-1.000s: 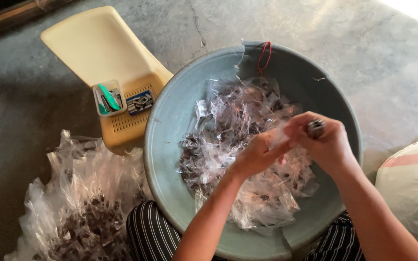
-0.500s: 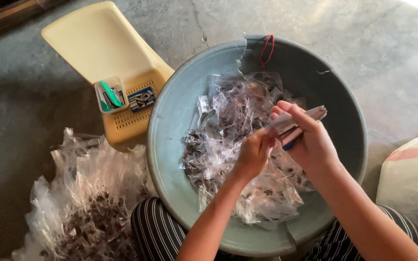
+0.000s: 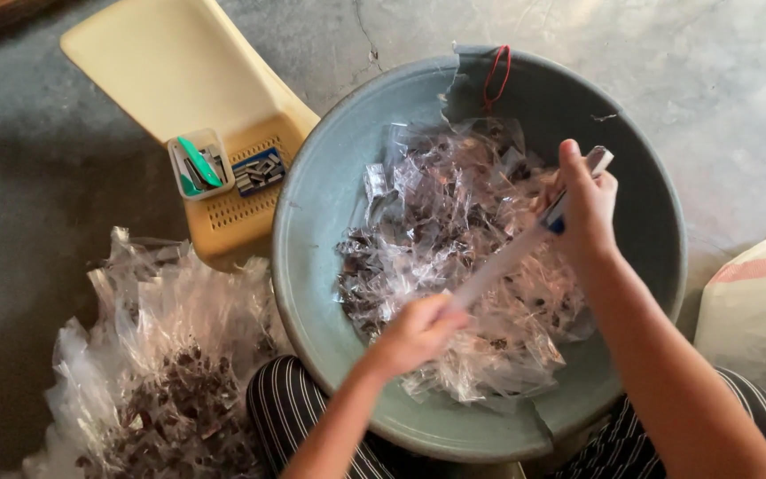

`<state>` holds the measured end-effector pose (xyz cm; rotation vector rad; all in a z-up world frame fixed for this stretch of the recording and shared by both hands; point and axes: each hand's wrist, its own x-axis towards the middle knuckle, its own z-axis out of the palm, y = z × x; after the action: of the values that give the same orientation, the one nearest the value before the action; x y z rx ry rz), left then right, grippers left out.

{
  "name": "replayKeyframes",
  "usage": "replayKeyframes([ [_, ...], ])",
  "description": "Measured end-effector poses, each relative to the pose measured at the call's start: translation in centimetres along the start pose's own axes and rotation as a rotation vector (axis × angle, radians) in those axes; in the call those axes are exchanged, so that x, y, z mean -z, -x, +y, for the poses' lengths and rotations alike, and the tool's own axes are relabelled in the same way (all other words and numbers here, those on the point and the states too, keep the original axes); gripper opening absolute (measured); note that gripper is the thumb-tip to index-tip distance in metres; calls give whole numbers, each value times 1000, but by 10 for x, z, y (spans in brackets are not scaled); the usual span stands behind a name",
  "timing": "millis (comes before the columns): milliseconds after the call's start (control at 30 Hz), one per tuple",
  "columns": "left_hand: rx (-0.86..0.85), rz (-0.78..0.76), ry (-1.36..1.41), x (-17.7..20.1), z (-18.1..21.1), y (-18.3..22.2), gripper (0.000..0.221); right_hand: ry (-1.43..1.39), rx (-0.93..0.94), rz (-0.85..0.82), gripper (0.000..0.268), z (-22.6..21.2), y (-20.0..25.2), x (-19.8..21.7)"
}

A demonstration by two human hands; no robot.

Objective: The person seals small plastic bags containing small metal parts by holding the edges together and running a lighter along the top.

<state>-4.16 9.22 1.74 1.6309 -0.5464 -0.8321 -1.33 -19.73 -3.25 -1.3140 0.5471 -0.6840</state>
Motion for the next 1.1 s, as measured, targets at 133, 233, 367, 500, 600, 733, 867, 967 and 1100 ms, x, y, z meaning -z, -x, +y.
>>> replayKeyframes([
  [133,52,632,334,110,-27,66,10,421,-19,-47,48,36,-27,61],
  [233,439,1142,-282,215,-42,119,13,1214,-420,-185,25,74,-35,121],
  [367,447,1447,-1007,349,-218,224,33,1628,-609,-510,32,83,-2,130],
  [500,1143,1103,-707,333,-250,242,68,1594,-615,-522,39,117,12,143],
  [600,1122,1189,-608,294,-191,203,65,1424,-491,-424,19,115,-14,141],
  [733,4,1210,-945,255,-158,156,54,951,-255,-357,22,23,-14,88],
  [867,-330,704,-707,116,3,48,19,786,-105,-383,30,-53,1,56],
  [967,418,42,-233,16,-8,-7,26,582,-65,-375,3,-90,15,53],
  [1100,-543,-532,-1313,-68,-207,-49,114,516,-53,-331,23,-124,30,50],
])
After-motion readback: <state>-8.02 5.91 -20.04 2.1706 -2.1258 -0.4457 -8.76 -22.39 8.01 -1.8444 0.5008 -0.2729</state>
